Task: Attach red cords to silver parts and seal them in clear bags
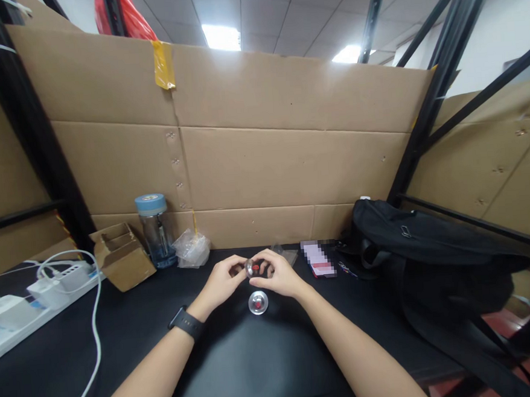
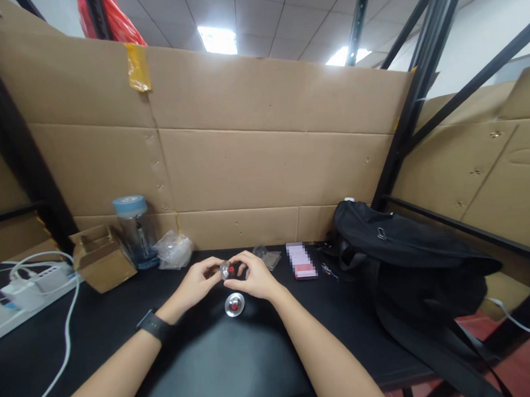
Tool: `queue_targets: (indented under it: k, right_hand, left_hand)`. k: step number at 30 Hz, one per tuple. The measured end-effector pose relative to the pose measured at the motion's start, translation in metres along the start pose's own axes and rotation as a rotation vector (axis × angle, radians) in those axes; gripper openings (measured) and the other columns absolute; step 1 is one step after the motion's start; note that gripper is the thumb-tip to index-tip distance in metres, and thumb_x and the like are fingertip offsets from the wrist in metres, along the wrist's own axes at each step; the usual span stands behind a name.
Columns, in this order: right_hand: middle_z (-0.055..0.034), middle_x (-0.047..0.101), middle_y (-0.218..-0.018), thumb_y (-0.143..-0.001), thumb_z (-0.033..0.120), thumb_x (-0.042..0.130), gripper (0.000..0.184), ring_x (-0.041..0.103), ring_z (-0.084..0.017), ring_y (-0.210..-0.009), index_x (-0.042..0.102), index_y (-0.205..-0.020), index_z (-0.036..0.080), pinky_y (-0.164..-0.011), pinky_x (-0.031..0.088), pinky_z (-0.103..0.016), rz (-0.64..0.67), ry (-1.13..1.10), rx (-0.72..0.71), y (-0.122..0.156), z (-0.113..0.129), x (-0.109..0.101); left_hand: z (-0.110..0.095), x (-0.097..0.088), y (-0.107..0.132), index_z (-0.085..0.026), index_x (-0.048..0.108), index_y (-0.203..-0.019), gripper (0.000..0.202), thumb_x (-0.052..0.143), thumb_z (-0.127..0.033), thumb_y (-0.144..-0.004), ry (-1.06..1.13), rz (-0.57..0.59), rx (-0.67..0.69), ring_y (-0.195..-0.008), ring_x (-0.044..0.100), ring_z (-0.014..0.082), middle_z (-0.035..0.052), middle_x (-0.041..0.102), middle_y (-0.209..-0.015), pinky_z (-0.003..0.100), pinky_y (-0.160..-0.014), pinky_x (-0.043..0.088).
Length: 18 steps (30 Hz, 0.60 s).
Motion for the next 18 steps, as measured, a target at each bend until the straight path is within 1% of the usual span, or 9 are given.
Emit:
queue_targets:
  k: [2, 5, 8, 11, 13, 16, 18]
  right_hand:
    - [-0.0055, 0.061, -0.113, -0.071, 0.031, 0.081, 0.042, 0.061, -0.013, -0.079, 0.064, -0.108, 0.022, -0.061, 0.049, -0.023, 0.005, 0.034, -0.033, 0.0, 0.008, 0.002]
    - [-0.0042, 0.061, -0.109, -0.068, 0.025, 0.079, 0.041, 0.059, -0.013, -0.078, 0.063, -0.106, 0.022, -0.066, 0.05, -0.025, -0.003, 0.072, -0.086, 0.001, 0.016, 0.003]
    - [-0.0036, 0.06, -0.108, -0.068, 0.024, 0.078, 0.038, 0.059, -0.012, -0.077, 0.063, -0.104, 0.022, -0.068, 0.05, -0.025, -0.002, 0.083, -0.108, 0.002, 0.018, 0.005]
    - [-0.0032, 0.06, -0.108, -0.067, 0.022, 0.077, 0.039, 0.059, -0.013, -0.078, 0.063, -0.103, 0.022, -0.07, 0.05, -0.026, 0.012, 0.09, -0.131, 0.002, 0.019, 0.006]
    - [-0.0031, 0.06, -0.108, -0.065, 0.021, 0.077, 0.041, 0.059, -0.013, -0.08, 0.061, -0.103, 0.022, -0.071, 0.05, -0.026, 0.017, 0.088, -0.139, 0.002, 0.018, 0.006]
    - [-0.0028, 0.06, -0.107, -0.063, 0.022, 0.078, 0.042, 0.059, -0.014, -0.081, 0.059, -0.1, 0.022, -0.073, 0.05, -0.027, 0.032, 0.116, -0.142, 0.002, 0.018, 0.006]
    - [-0.0021, 0.06, -0.104, -0.062, 0.022, 0.078, 0.043, 0.059, -0.015, -0.081, 0.058, -0.1, 0.022, -0.075, 0.05, -0.028, 0.034, 0.164, -0.13, 0.002, 0.016, 0.003]
  left_hand:
    - [0.001, 0.003, 0.0, -0.015, 0.074, -0.096, 0.025, 0.063, -0.036, -0.089, 0.04, 0.009, -0.017, -0.079, 0.065, 0.0185, 0.0073, 0.074, -0.09, 0.027, -0.073, 0.048]
    - [0.001, 0.01, 0.001, -0.014, 0.074, -0.091, 0.024, 0.065, -0.036, -0.086, 0.061, 0.059, -0.022, -0.076, 0.064, 0.0178, 0.0066, 0.073, -0.085, 0.027, -0.071, 0.047]
    - [0.001, 0.012, 0.001, -0.013, 0.073, -0.088, 0.019, 0.065, -0.03, -0.082, 0.038, 0.088, -0.014, -0.071, 0.06, 0.0151, 0.0047, 0.072, -0.081, 0.025, -0.066, 0.045]
    - [-0.004, 0.01, 0.002, -0.014, 0.071, -0.079, 0.011, 0.063, -0.021, -0.077, -0.07, 0.071, -0.004, -0.068, 0.057, 0.0136, 0.0018, 0.069, -0.074, 0.024, -0.065, 0.042]
    - [-0.011, 0.008, 0.003, -0.015, 0.068, -0.073, 0.006, 0.063, -0.017, -0.073, -0.16, 0.063, 0.018, -0.068, 0.058, 0.0136, 0.0005, 0.067, -0.071, 0.024, -0.067, 0.043]
    - [-0.022, 0.004, 0.004, -0.016, 0.066, -0.071, 0.004, 0.063, -0.017, -0.071, -0.274, 0.097, 0.074, -0.068, 0.059, 0.0137, 0.0, 0.067, -0.072, 0.023, -0.068, 0.044]
    - [-0.024, -0.002, 0.004, -0.017, 0.067, -0.072, 0.005, 0.062, -0.016, -0.07, -0.357, 0.128, 0.099, -0.068, 0.06, 0.0138, 0.0002, 0.067, -0.073, 0.023, -0.068, 0.044]
Point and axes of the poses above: each hand's wrist, its own y-axis away from the middle knuckle, its own x-axis out of the palm, z = x × y, the point moved 10 cm from there along -y, towards the middle knuckle
